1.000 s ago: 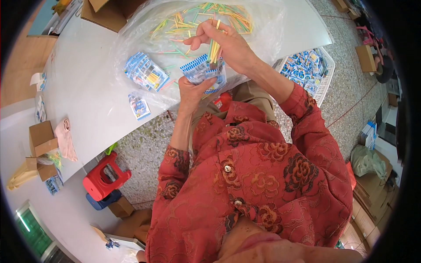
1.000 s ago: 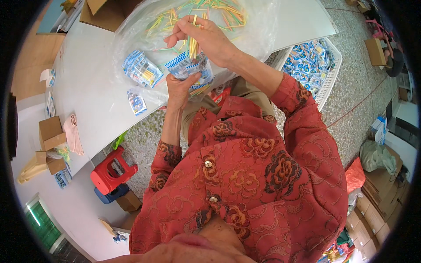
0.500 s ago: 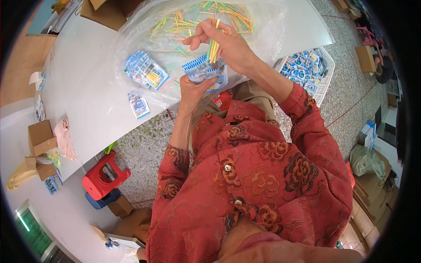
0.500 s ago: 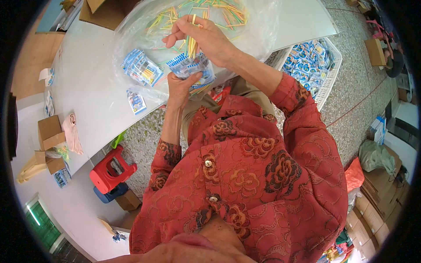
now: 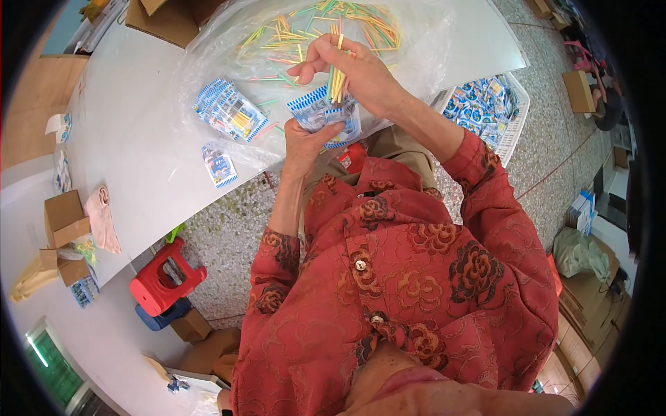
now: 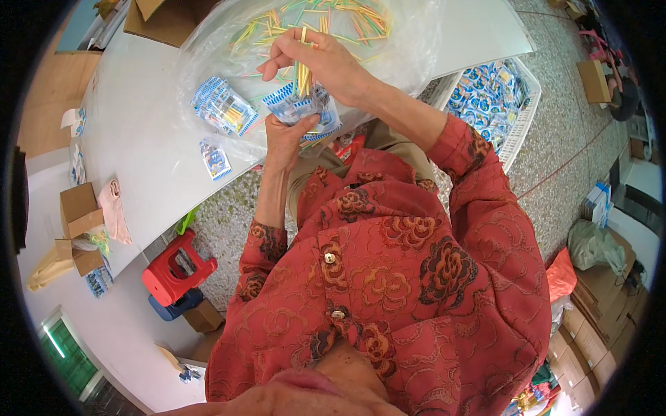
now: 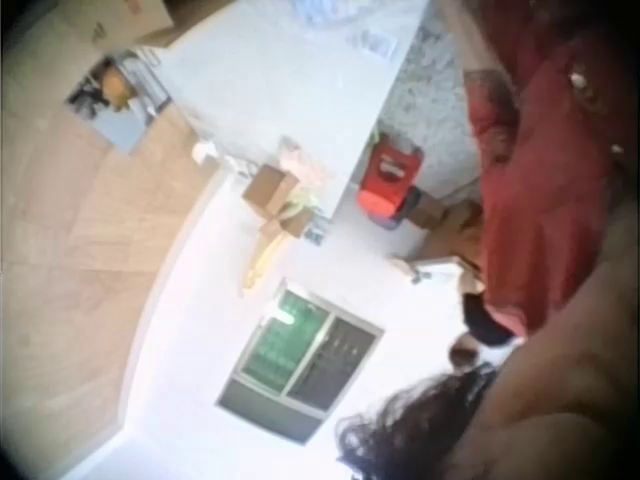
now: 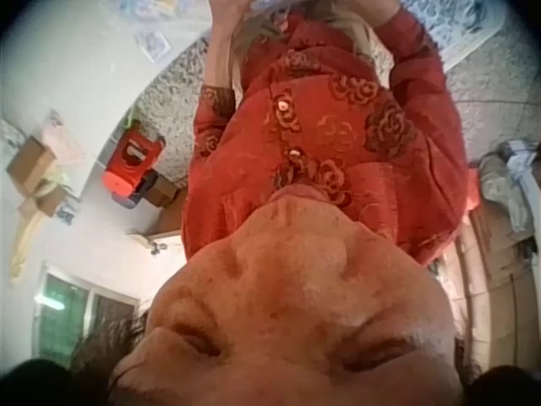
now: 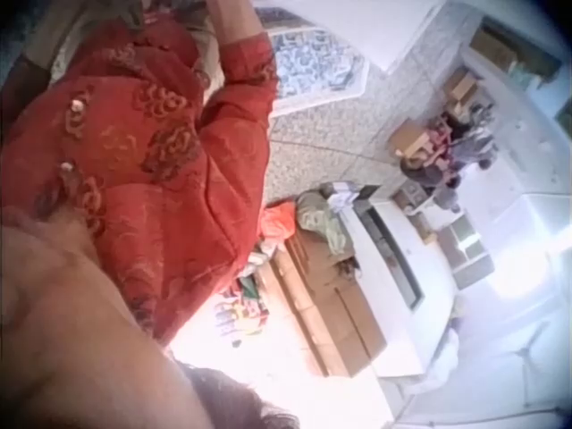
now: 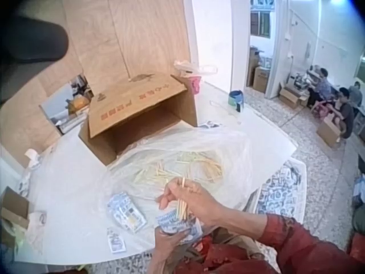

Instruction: Packing individual yellow plastic parts into small plastic bags.

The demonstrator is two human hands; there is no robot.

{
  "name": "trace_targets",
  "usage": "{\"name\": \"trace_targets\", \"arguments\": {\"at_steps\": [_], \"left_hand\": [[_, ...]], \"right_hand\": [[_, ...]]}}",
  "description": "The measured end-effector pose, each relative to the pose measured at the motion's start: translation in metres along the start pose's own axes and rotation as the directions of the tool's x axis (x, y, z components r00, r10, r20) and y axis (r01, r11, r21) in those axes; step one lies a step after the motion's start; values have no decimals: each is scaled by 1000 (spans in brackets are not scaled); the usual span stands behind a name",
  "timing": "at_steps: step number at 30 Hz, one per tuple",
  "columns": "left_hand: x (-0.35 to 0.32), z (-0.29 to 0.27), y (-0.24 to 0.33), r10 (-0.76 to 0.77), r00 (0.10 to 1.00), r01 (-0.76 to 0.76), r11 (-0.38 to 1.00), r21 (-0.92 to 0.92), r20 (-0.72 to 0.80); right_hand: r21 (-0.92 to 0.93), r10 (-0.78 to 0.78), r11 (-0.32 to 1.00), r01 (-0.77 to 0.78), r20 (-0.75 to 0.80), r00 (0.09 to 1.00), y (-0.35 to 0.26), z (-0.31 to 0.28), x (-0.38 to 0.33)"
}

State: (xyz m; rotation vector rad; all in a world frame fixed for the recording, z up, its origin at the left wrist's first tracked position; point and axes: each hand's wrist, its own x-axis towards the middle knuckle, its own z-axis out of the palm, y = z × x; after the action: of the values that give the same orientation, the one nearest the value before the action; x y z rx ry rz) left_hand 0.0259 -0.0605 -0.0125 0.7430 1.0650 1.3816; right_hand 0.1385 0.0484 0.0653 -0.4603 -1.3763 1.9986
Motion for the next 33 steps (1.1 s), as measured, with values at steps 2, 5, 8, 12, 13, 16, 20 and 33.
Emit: {"name": "trace_targets", "arguments": {"at_steps": [2, 5, 8, 12, 13, 16, 20, 33], "left_hand": [[-1, 2, 1, -2, 1000, 2, 1000, -7, 2], [-1, 2, 1, -3, 1000, 3, 1000, -9, 10], [-2, 3, 1, 7, 1000, -7, 1000, -12, 7], [-3, 4, 3, 8, 998, -12, 998, -66, -63], [-3, 3, 3, 8, 998, -13, 998, -66, -63], [-3, 2, 2, 16, 999, -19, 997, -71, -49], [-3, 2, 1, 27, 999, -29, 996, -81, -25], [-4, 5, 3, -11, 1000, 11, 999, -36, 12]], "right_hand": [[17, -38, 999, 38, 1, 999, 0, -1, 1], [7, -18, 1000, 18, 11, 1000, 2, -1, 1], [-2, -31, 1000, 31, 22, 999, 3, -3, -1], [-14, -3, 1000, 3, -6, 1000, 3, -7, -5], [-31, -1, 1000, 0, -27, 1000, 3, -8, -7], [-105, -15, 994, 10, -52, 999, 0, -10, -11], [-193, -53, 980, 40, -61, 997, -1, -11, -13], [-97, -112, 989, 108, -39, 993, -10, -3, -8]]}}
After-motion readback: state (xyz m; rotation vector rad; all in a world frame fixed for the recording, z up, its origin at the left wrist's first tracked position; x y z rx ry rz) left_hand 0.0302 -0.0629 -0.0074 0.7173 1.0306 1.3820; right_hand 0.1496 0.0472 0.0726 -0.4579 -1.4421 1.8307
